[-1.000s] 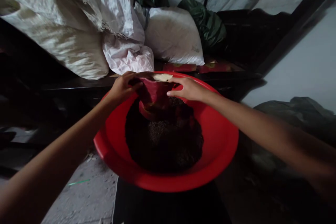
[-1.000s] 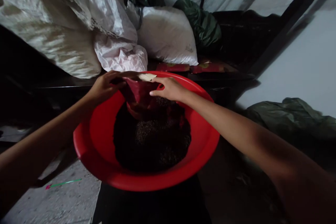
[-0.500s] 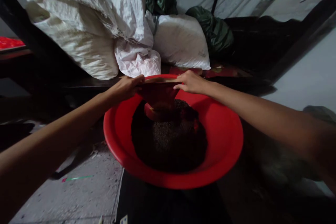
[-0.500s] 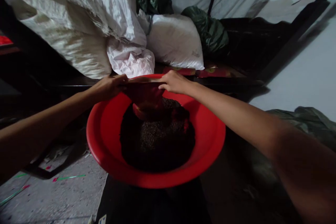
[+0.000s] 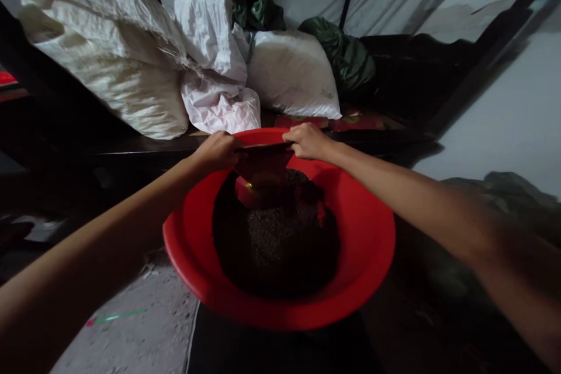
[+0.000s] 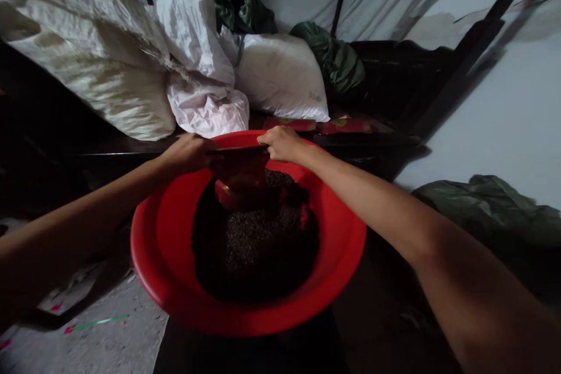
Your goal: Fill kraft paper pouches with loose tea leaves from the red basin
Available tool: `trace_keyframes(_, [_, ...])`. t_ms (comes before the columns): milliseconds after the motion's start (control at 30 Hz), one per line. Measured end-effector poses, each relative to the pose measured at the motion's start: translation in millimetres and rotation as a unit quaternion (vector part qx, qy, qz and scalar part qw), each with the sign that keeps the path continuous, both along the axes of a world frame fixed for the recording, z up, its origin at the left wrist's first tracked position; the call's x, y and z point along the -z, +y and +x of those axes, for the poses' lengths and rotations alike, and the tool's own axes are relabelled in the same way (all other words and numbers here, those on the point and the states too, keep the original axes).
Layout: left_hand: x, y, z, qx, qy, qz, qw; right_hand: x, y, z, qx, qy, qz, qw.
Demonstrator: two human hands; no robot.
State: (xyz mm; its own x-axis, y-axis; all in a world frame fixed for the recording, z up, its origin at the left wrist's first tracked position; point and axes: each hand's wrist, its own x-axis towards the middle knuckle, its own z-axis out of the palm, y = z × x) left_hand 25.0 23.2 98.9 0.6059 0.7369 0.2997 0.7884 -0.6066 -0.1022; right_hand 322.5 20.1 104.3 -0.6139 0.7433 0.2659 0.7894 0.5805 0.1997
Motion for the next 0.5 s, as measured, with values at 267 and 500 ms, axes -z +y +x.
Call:
trace_keyframes(267, [16.7,-9.3,11.5,0.048,-0.054,0.072,0.995,-4.4,-9.7,-33.2,-0.095,0.025,0.008,0.995])
trace_keyframes(500, [30.7,-17.9,-26.7,0.109,-0.238,0.076,0.962,6.5,-4.8,-38.8,-0.106,0.072,-0.009,0.992])
